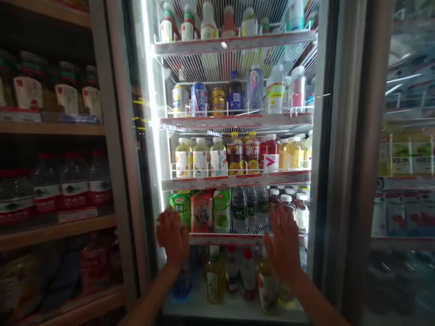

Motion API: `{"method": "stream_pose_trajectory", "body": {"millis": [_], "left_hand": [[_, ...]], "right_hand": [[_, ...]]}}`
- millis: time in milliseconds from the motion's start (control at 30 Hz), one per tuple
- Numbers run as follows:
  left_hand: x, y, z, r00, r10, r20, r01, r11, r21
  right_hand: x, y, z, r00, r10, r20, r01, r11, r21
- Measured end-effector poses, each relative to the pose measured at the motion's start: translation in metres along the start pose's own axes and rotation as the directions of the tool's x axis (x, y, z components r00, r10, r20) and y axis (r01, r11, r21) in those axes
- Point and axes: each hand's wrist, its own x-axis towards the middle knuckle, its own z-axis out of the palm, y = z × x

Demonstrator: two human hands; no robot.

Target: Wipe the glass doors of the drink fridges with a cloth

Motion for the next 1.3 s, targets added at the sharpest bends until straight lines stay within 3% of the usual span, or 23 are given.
{"method": "stream_pose_trajectory", "body": {"millis": [67,167,200,267,367,433,500,567,633,667,700,733,767,833,900,967,1000,1067,1133,1167,1200,1233,1300], "left_hand": [[-0.011,0.042,0.007,0.937,0.348,0.026,-0.342,0.930,-0.138],[-0.014,0.084,0.017,0.646,0.763,-0.016,-0.731,0.614,-0.298],[-0.011,0.083,0.019,0.626,0.780,-0.013,-0.746,0.594,-0.302],[0.003,0.059,0.018,0.740,0.672,0.031,-0.645,0.722,-0.250],[0.028,0.008,0.013,0.961,0.276,0.000,-0.275,0.957,-0.088],[0.036,-0.003,0.011,0.996,0.058,-0.074,-0.060,0.998,-0.033],[0.033,0.013,0.011,0.993,0.102,-0.058,-0.105,0.993,-0.046],[0.026,0.045,0.014,0.906,0.422,0.003,-0.419,0.901,-0.113],[0.028,0.072,0.017,0.695,0.719,0.019,-0.705,0.687,-0.179],[0.036,0.078,0.018,0.619,0.786,0.011,-0.770,0.609,-0.190],[0.049,0.080,0.018,0.601,0.799,0.005,-0.785,0.591,-0.186],[0.067,0.078,0.019,0.650,0.760,0.002,-0.749,0.641,-0.168],[0.088,0.074,0.019,0.750,0.661,-0.020,-0.657,0.741,-0.141],[0.127,0.069,0.022,0.942,0.313,-0.124,-0.325,0.941,-0.092],[0.143,0.076,0.025,0.980,0.080,-0.184,-0.098,0.991,-0.091],[0.128,0.099,0.029,0.964,0.243,-0.111,-0.255,0.961,-0.109],[0.112,0.113,0.030,0.889,0.456,-0.045,-0.457,0.878,-0.142],[0.082,0.141,0.032,0.555,0.832,-0.003,-0.807,0.538,-0.245],[0.076,0.162,0.034,0.257,0.966,-0.037,-0.921,0.233,-0.312],[0.087,0.170,0.035,0.205,0.978,-0.043,-0.928,0.180,-0.327],[0.106,0.177,0.036,0.241,0.970,-0.039,-0.920,0.215,-0.328],[0.131,0.183,0.037,0.348,0.937,-0.026,-0.892,0.323,-0.317],[0.185,0.197,0.037,0.642,0.767,-0.014,-0.740,0.614,-0.276]], "right_hand": [[-0.002,-0.013,0.004,1.000,-0.024,0.014,0.024,1.000,0.009],[-0.007,-0.010,0.006,0.998,-0.045,0.040,0.047,0.998,-0.037],[-0.008,-0.001,0.004,0.999,-0.034,0.038,0.036,0.997,-0.064],[-0.010,0.020,-0.002,1.000,0.015,0.020,-0.013,0.994,-0.113],[-0.013,0.040,-0.009,0.996,0.091,-0.007,-0.091,0.988,-0.126],[-0.014,0.033,-0.007,0.997,0.075,0.012,-0.073,0.993,-0.092],[-0.013,0.014,-0.002,1.000,-0.007,0.029,0.008,0.999,-0.035],[-0.011,-0.006,0.005,0.996,-0.088,0.030,0.087,0.996,0.010],[-0.005,-0.013,0.008,0.994,-0.106,0.020,0.106,0.994,0.016],[-0.002,-0.010,0.008,0.996,-0.093,0.012,0.093,0.996,0.008],[0.002,-0.003,0.007,0.998,-0.068,-0.001,0.068,0.998,-0.006],[0.007,0.007,0.004,0.999,-0.033,-0.017,0.032,0.999,-0.025],[0.011,0.019,0.000,0.999,0.010,-0.039,-0.012,0.999,-0.046],[0.017,0.040,-0.007,0.994,0.082,-0.074,-0.088,0.993,-0.081],[0.021,0.051,-0.012,0.991,0.104,-0.081,-0.110,0.991,-0.079],[0.021,0.052,-0.015,0.994,0.086,-0.070,-0.088,0.996,-0.033],[0.021,0.050,-0.016,0.995,0.077,-0.062,-0.078,0.997,-0.005],[0.020,0.046,-0.018,0.996,0.072,-0.050,-0.070,0.997,0.043],[0.021,0.049,-0.022,0.997,0.068,-0.039,-0.064,0.995,0.077],[0.021,0.052,-0.024,0.996,0.072,-0.043,-0.068,0.994,0.084],[0.022,0.057,-0.027,0.995,0.080,-0.057,-0.076,0.994,0.083],[0.024,0.063,-0.030,0.993,0.094,-0.076,-0.088,0.993,0.076],[0.026,0.075,-0.036,0.985,0.124,-0.120,-0.118,0.991,0.058]]}}
